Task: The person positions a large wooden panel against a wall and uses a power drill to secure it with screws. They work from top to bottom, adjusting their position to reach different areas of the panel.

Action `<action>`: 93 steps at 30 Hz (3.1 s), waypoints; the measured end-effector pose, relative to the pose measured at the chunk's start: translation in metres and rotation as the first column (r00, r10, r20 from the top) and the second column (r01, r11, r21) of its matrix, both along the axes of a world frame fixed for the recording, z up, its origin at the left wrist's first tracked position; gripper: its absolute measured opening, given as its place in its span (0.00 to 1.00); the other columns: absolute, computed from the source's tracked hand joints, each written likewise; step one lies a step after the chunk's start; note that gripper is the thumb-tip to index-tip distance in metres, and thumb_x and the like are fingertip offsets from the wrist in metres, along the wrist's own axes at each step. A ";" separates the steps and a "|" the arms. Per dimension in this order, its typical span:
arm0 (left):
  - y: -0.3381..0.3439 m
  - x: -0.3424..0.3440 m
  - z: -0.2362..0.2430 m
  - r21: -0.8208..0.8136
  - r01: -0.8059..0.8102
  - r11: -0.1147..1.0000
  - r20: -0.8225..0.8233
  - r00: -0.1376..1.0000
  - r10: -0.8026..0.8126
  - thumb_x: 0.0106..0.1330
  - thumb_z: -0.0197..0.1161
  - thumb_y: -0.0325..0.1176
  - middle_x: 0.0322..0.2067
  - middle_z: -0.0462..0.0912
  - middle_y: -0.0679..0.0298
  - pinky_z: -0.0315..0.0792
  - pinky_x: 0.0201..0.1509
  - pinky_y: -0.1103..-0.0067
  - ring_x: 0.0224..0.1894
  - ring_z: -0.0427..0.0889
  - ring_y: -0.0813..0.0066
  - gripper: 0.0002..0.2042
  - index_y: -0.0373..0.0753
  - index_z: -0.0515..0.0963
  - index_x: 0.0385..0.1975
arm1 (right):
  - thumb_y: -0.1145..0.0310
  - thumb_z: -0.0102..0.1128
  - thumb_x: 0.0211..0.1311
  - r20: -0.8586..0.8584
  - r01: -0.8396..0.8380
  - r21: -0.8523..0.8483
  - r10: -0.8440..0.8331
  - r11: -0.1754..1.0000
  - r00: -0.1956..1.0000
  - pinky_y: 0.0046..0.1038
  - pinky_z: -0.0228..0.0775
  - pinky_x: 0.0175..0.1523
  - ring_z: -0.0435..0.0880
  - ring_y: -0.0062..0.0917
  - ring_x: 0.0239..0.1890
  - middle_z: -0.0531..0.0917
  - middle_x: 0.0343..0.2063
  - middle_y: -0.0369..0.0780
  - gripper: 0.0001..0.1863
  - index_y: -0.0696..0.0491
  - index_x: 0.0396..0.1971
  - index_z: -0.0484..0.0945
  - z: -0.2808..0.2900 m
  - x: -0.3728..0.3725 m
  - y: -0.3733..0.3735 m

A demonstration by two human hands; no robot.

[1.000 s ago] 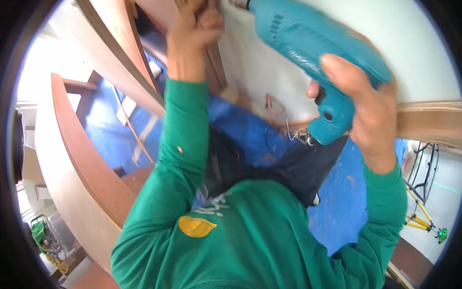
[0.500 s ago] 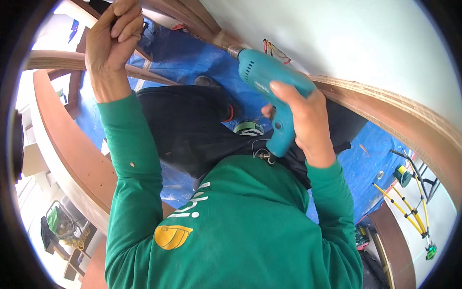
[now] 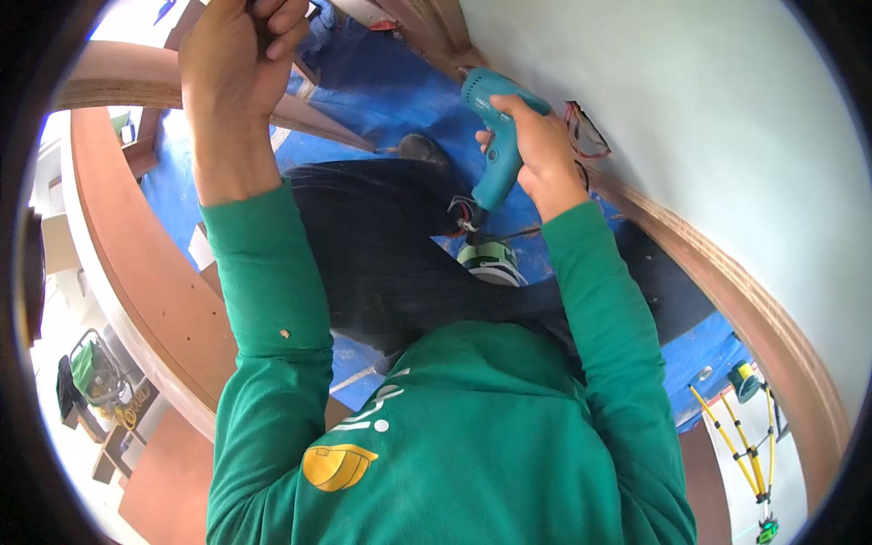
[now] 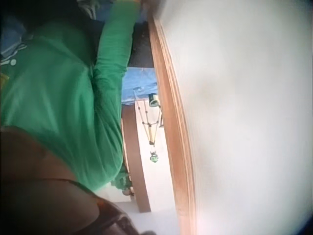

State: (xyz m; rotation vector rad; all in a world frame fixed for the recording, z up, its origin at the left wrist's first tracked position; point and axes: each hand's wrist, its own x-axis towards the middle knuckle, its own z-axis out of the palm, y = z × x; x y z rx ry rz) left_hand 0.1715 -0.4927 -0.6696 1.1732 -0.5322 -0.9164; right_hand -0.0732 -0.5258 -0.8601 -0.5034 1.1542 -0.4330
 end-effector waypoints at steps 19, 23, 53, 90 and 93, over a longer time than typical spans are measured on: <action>-0.063 -0.010 -0.026 -0.043 -0.350 0.936 0.932 0.323 0.164 0.60 0.83 0.48 0.21 0.79 0.62 0.70 0.28 0.76 0.24 0.75 0.77 0.26 0.30 0.79 0.30 | 0.54 0.70 0.66 0.154 0.331 0.097 -0.343 0.938 0.927 0.38 0.84 0.38 0.87 0.35 0.30 0.84 0.31 0.46 0.24 0.61 0.46 0.79 -0.129 0.015 0.003; -0.061 -0.017 -0.016 0.015 -0.321 0.947 0.908 0.401 0.121 0.60 0.84 0.44 0.19 0.77 0.68 0.66 0.25 0.80 0.22 0.71 0.84 0.23 0.34 0.76 0.28 | 0.56 0.72 0.65 0.188 0.330 0.108 -0.346 0.938 0.919 0.37 0.84 0.35 0.88 0.35 0.28 0.84 0.31 0.47 0.24 0.62 0.46 0.78 -0.136 0.019 -0.003; -0.068 -0.021 -0.031 -0.153 -0.254 0.955 0.782 0.560 0.274 0.61 0.84 0.42 0.26 0.85 0.64 0.71 0.28 0.88 0.26 0.80 0.85 0.24 0.29 0.77 0.40 | 0.50 0.67 0.68 0.187 0.281 0.091 -0.294 0.955 0.937 0.40 0.84 0.45 0.88 0.36 0.34 0.87 0.34 0.47 0.26 0.61 0.47 0.81 -0.142 0.024 -0.007; -0.065 -0.009 -0.026 -0.157 -0.160 0.975 0.741 0.633 0.224 0.63 0.82 0.35 0.29 0.86 0.60 0.76 0.30 0.84 0.29 0.85 0.79 0.20 0.28 0.76 0.37 | 0.65 0.73 0.62 0.049 0.292 -0.174 -0.288 0.940 0.956 0.34 0.78 0.24 0.83 0.32 0.19 0.85 0.32 0.47 0.20 0.63 0.46 0.80 -0.136 0.027 -0.009; -0.065 -0.013 -0.024 -0.139 -0.182 0.973 0.715 0.662 0.226 0.62 0.82 0.35 0.27 0.84 0.63 0.74 0.28 0.85 0.28 0.83 0.81 0.19 0.33 0.74 0.33 | 0.61 0.73 0.64 0.048 0.261 -0.207 -0.256 0.943 0.965 0.35 0.81 0.28 0.84 0.32 0.21 0.85 0.30 0.48 0.20 0.62 0.45 0.81 -0.137 0.026 -0.008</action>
